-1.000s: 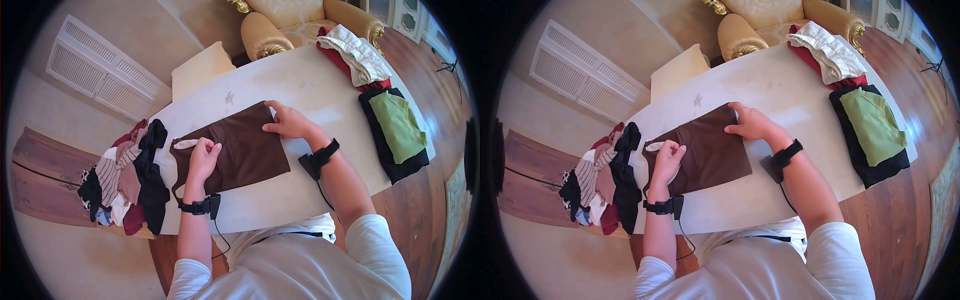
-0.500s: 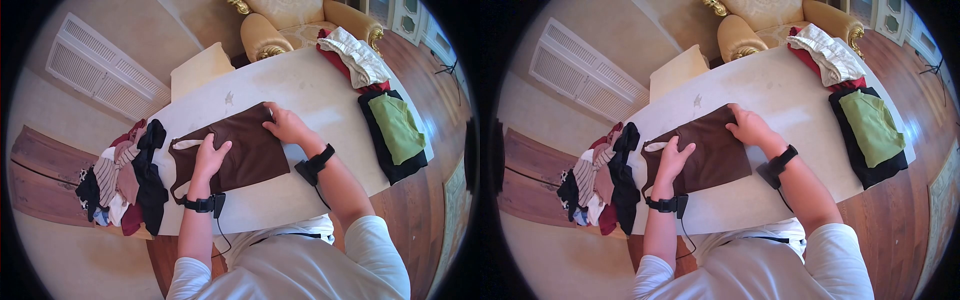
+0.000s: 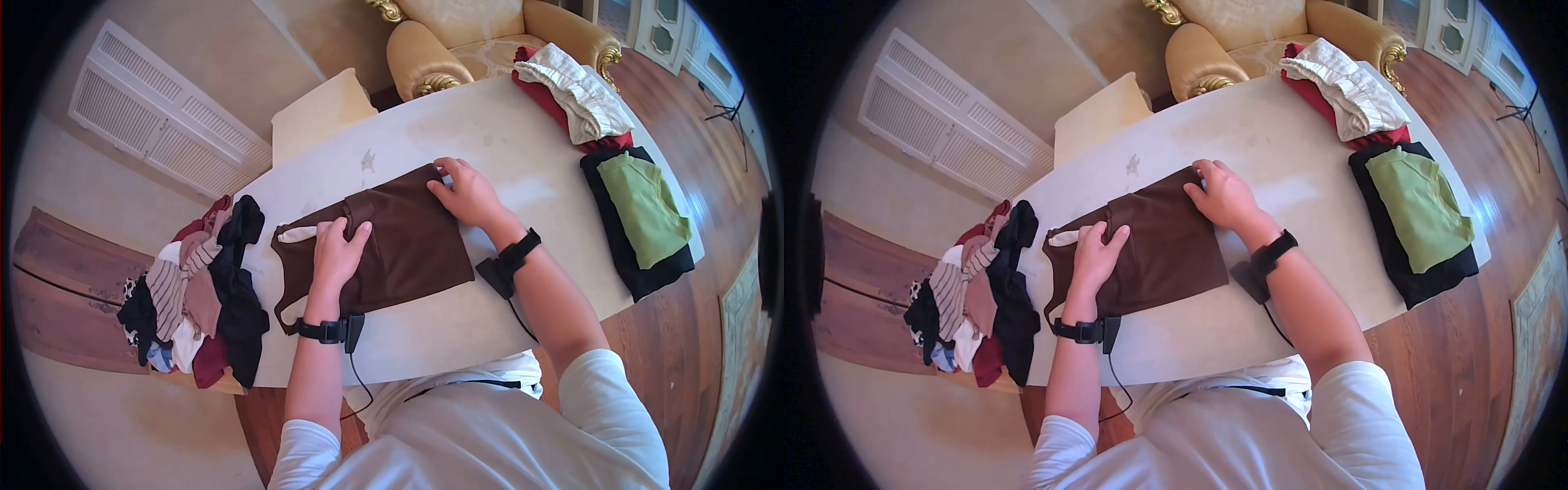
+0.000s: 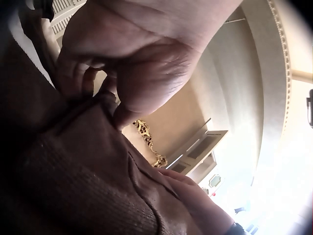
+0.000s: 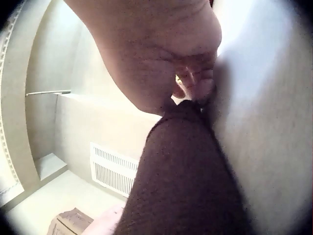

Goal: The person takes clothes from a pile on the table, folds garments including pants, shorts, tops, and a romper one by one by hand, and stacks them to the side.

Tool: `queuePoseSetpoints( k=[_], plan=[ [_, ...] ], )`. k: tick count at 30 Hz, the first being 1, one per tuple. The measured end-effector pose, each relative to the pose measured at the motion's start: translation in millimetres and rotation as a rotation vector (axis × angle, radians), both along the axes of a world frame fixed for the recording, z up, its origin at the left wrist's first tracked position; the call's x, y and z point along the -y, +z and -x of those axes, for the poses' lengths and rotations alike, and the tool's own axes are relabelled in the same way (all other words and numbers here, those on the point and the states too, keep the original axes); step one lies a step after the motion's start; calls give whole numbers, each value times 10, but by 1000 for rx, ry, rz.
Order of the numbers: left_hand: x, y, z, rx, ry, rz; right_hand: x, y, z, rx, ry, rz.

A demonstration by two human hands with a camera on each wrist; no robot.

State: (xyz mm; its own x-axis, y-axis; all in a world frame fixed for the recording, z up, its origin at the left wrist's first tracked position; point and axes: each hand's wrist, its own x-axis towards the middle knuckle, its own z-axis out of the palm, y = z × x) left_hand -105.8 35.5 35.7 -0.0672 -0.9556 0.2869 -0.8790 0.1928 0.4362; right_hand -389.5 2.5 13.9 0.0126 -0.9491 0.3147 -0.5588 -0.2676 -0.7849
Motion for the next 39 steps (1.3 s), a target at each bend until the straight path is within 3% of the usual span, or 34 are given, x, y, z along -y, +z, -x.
queuePoseSetpoints(
  k=[4,6,10,12,13,15,18,25,31,33,37,39],
  plan=[
    [-13,181,77,-25,-24,-99,101,-53,-25,-37,-19,45],
    [20,155,71,-225,-5,-231,127,-46,-20,8,-40,-58],
    [60,90,71,-221,-3,-181,217,-106,20,85,-21,-65],
    [74,34,60,-63,5,90,266,-145,49,142,28,-123],
    [67,71,67,-63,4,89,243,-127,38,142,27,-124],
    [41,148,70,-137,10,-172,179,-102,-15,79,-45,20],
    [36,176,77,-73,50,-231,173,-102,-55,25,-48,187],
    [43,98,34,-66,6,-158,140,-15,-34,-84,13,-5],
    [12,200,91,-48,52,-174,160,-15,-34,45,6,-2],
    [8,193,91,-61,62,-207,190,-30,-41,235,-4,-17],
    [31,182,91,-53,93,-172,320,-189,-35,337,-16,16],
    [41,183,83,-140,53,-174,323,-195,-12,391,4,-17]
  ],
)
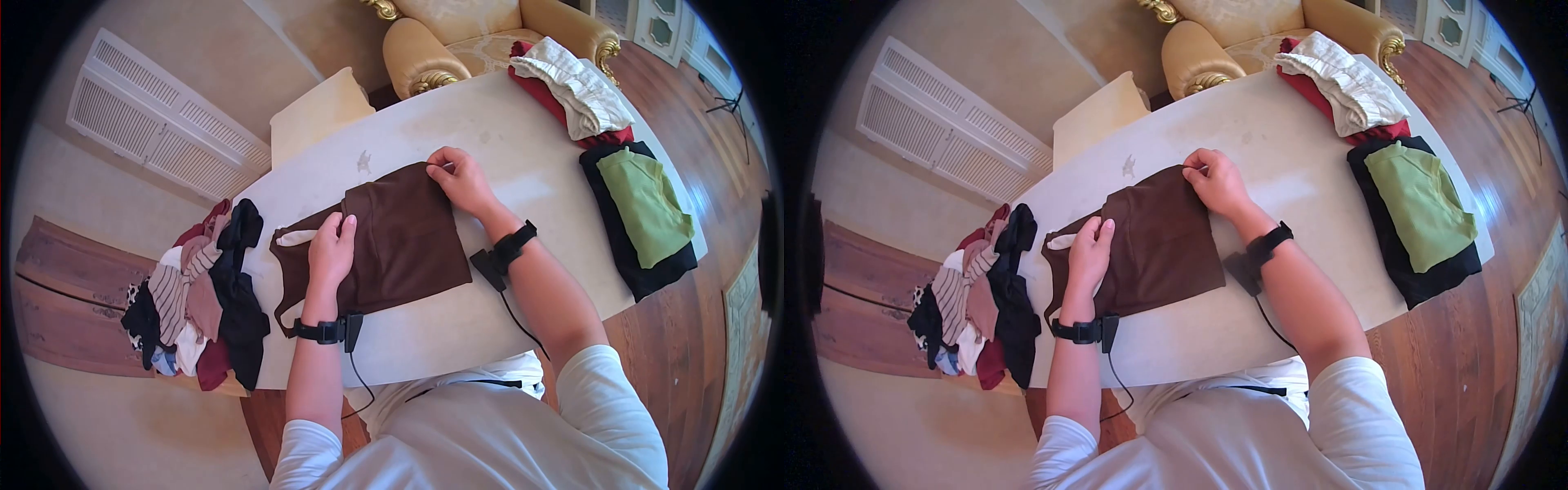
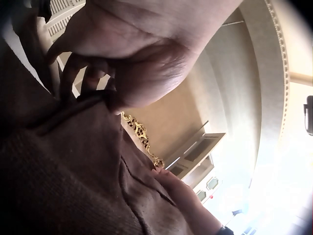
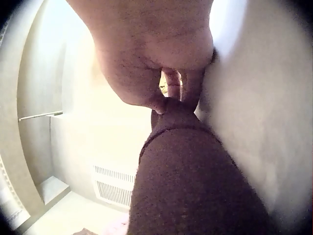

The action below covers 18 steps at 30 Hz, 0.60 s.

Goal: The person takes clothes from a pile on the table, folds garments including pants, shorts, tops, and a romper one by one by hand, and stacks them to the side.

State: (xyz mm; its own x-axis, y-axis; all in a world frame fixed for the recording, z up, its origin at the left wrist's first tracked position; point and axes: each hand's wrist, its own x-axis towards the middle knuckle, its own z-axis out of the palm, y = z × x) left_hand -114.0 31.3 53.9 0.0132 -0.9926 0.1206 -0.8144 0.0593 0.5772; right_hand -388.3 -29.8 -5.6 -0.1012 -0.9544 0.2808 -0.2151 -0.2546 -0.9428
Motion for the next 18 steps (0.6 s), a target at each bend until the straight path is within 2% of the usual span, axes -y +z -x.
queuePoseSetpoints(
  k=[4,6,10,12,13,15,16,18],
  plan=[
    [25,-148,-27,-52,-44,6,8,9,21,-31,-19,-4],
    [22,-238,-52,255,-78,274,14,5,25,-31,-30,-31],
    [-36,-122,34,340,-83,342,-36,57,21,-107,-66,-18],
    [-29,-31,85,78,-27,63,-65,90,23,-139,-34,-39],
    [2,-37,78,76,-26,63,-59,87,28,-141,-33,-38],
    [60,-61,54,-139,-23,-27,-56,71,45,-93,-18,-67],
    [51,-26,73,-141,-22,-27,-44,56,46,-94,-18,-67],
    [20,50,108,30,-8,-8,-15,31,45,-2,-65,-70]
  ],
)
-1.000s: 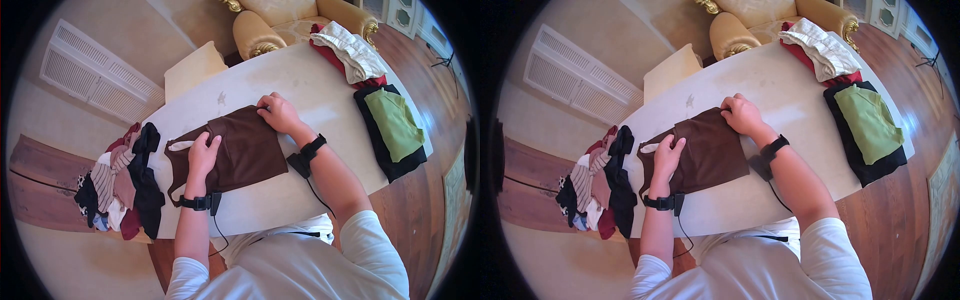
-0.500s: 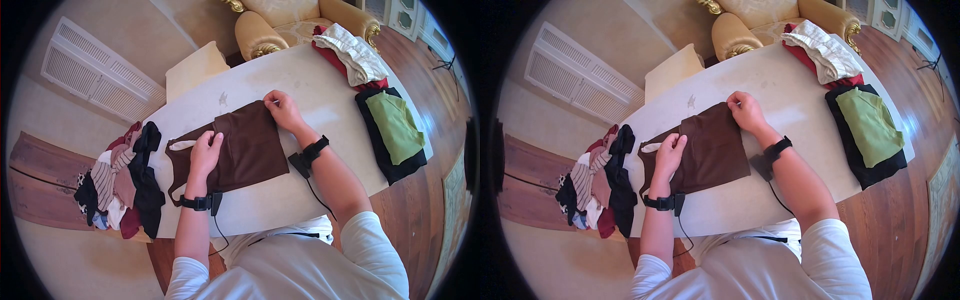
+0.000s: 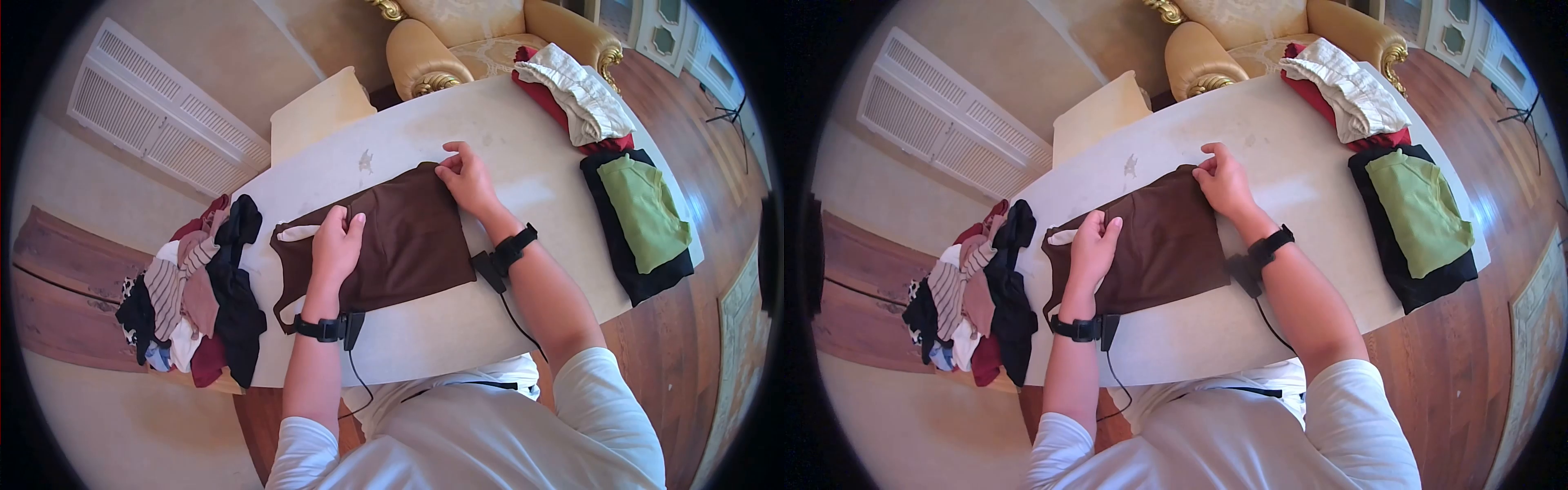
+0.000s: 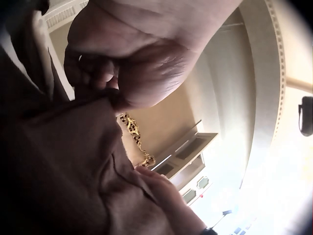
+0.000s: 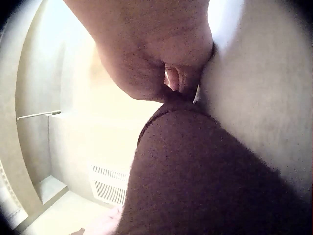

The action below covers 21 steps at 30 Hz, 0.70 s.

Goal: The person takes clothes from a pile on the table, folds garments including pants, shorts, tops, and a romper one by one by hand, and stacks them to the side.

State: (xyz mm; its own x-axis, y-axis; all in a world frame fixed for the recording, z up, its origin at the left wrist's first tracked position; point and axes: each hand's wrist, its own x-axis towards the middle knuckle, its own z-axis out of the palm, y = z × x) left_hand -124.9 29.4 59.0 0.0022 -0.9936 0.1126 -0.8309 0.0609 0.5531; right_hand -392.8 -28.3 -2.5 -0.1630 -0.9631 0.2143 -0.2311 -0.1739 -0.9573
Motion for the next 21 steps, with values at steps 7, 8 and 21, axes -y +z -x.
queuePoseSetpoints(
  k=[7,8,21],
  plan=[
    [453,-193,-113,-133,14,-88,-67,75,-31,-122,48,-31],
    [557,-232,-128,-108,34,-79,-59,43,-33,-166,69,32],
    [631,-299,0,-685,-49,-33,-84,47,-27,-277,145,197]
  ],
)
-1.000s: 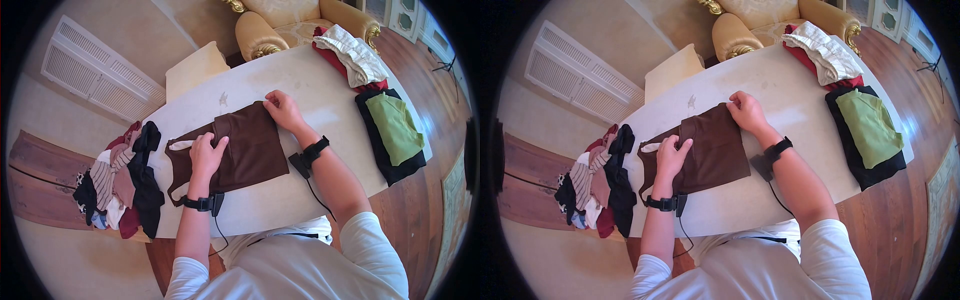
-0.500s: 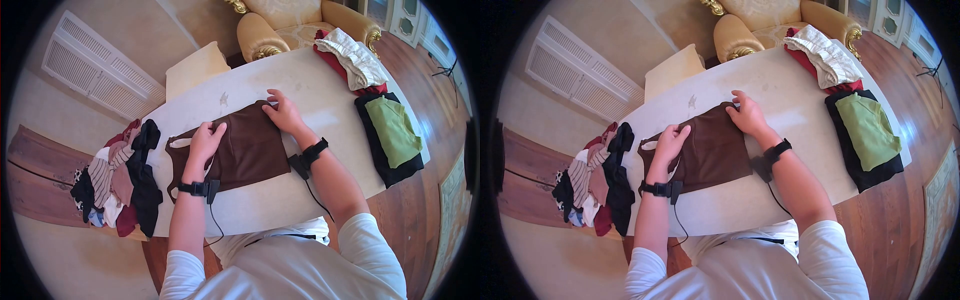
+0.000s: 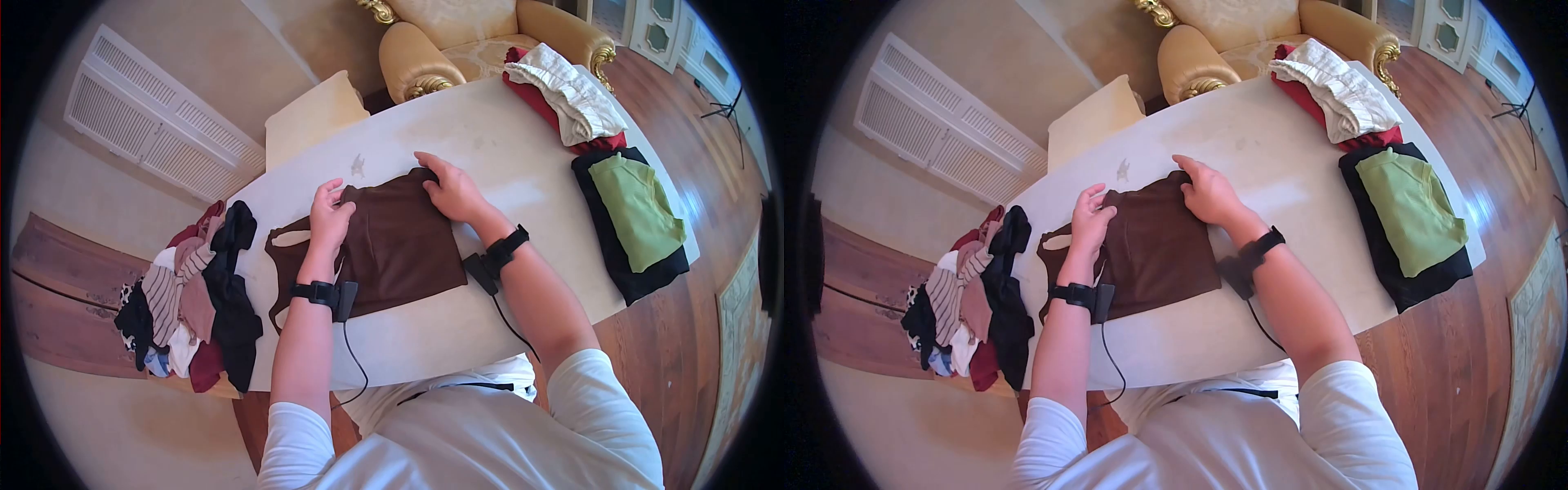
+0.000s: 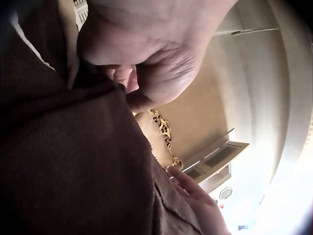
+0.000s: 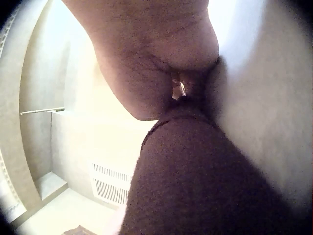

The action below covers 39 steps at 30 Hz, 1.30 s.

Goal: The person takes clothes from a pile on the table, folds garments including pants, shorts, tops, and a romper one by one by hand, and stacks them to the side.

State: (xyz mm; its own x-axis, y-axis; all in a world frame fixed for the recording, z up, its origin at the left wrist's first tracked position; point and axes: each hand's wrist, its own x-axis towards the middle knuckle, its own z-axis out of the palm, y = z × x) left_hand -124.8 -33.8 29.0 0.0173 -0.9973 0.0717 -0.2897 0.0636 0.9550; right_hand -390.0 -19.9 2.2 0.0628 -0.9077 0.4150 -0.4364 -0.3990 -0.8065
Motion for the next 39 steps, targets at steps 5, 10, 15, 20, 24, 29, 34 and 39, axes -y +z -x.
queuePoseSetpoints(
  k=[5,10,15,20,24,29,34,39],
  plan=[
    [53,-30,-44,-38,79,-23,-32,68,17,1,26,-76],
    [41,57,57,163,179,-143,-17,52,-2,-13,4,-53],
    [164,-124,-83,214,94,-52,-16,52,-18,42,-56,-84],
    [186,-169,-104,370,43,-24,4,-24,-52,20,-95,43],
    [266,-239,-168,476,31,16,5,-11,-48,-17,-76,39],
    [-36,101,27,737,36,158,56,-32,-19,2,-53,-5],
    [-349,159,171,948,-285,156,62,-75,-20,-43,-62,65],
    [-424,142,222,1032,-389,-140,87,1,18,-194,-62,-51]
  ],
)
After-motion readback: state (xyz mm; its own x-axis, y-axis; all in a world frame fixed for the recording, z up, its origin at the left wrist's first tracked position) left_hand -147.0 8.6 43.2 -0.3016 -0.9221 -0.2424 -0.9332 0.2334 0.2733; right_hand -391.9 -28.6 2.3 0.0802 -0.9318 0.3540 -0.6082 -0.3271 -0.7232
